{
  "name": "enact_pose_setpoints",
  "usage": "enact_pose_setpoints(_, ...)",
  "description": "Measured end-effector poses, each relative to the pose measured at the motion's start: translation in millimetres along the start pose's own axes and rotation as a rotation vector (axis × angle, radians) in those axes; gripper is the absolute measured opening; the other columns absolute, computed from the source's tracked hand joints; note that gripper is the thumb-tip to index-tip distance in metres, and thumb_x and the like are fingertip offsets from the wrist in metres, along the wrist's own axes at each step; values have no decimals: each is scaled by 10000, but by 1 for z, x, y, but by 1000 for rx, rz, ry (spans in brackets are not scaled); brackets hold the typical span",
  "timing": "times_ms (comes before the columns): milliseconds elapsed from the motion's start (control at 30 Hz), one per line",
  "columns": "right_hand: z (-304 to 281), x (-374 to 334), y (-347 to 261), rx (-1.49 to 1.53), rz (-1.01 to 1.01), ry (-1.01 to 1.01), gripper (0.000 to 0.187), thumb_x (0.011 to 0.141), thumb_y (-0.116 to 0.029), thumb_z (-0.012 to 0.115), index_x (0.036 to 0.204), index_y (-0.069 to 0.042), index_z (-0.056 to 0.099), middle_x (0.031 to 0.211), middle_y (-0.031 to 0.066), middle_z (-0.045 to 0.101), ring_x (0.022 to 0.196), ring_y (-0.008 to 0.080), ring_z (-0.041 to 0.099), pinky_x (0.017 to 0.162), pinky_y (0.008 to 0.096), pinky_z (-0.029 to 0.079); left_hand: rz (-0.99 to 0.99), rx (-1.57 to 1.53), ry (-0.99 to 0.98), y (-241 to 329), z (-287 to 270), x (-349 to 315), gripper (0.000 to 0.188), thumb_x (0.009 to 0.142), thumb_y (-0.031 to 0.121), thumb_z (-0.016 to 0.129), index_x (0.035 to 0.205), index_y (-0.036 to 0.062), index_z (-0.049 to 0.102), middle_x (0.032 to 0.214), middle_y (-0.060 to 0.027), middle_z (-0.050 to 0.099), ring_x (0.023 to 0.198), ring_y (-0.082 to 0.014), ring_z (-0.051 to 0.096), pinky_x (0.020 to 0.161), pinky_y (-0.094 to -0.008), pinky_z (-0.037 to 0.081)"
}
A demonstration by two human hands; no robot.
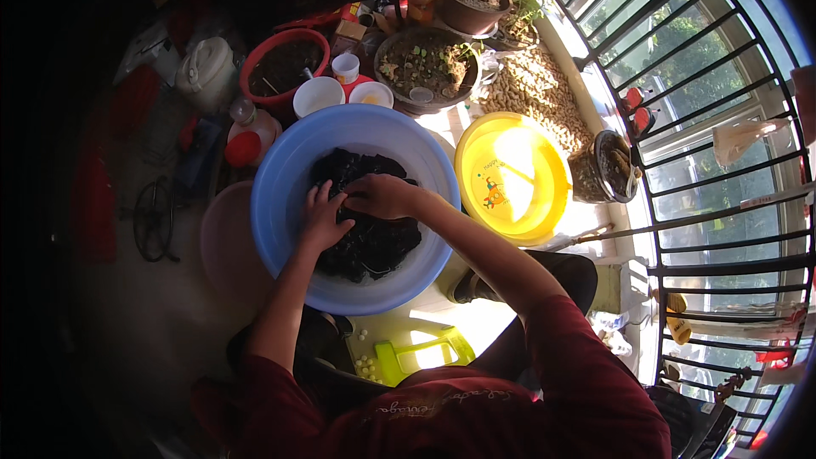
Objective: The person washes dark clothing by hand in a blue basin filled with water, scrubbing the fabric against itself and then wringing it out.
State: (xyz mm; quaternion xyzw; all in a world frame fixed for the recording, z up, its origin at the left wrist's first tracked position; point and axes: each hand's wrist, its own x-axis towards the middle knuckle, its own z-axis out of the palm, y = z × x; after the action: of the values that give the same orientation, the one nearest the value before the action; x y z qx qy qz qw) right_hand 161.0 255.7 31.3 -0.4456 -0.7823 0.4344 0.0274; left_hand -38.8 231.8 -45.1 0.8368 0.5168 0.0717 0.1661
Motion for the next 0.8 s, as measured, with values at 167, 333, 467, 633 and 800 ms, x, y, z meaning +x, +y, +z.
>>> enact_pose_setpoints(167, -65, -68, -66, 732, -279, 119, 312, 929, -249, 498, 1112, -15, 592, 1031, 96, 639, 962, 182, 602, 868, 298, 448, -136, -1397, 17, 49, -113, 10, 326, 846, 194, 627, 1092, -10, 564, 950, -104, 628, 855, -171, 609, 836, -292, 452)
enact_pose_setpoints(333, 4, -12, -2, -155, 67, 253, 218, 872, -198, 496, 984, -111, 661, 1035, 73, 655, 1032, 246, 588, 925, 400, 412, -183, -484, -34, 50, -45, 4, 654, 715, 84, 725, 1304, 53, 442, 1173, -172, 552, 1111, -259, 528, 933, -369, 425)
enact_pose_setpoints(467, 60, -36, -3, -477, 164, 460, 206, 706, -289, 582, 837, -169, 688, 837, 74, 645, 952, 255, 560, 897, 450, 335, 62, -183, -202, 13, -35, -31, 739, 686, 80, 739, 1340, 68, 396, 1300, -206, 461, 1214, -373, 422, 1002, -437, 369)
enact_pose_setpoints(633, -14, -54, -61, 722, -301, -19, 322, 792, -288, 632, 1054, -103, 650, 1021, 89, 650, 969, 240, 611, 839, 393, 452, -168, -1388, -99, -26, -87, 11, 475, 820, 187, 628, 1236, 22, 473, 1146, -114, 569, 996, -189, 585, 844, -292, 465)
enact_pose_setpoints(800, -14, -70, -60, -336, 70, 595, 443, 701, -285, 705, 1118, -162, 620, 1157, 46, 587, 1134, 253, 502, 901, 438, 392, 72, 500, -322, -37, -92, -13, 793, 664, -18, 701, 1366, 68, 341, 1342, -126, 437, 1235, -263, 428, 1016, -406, 366)
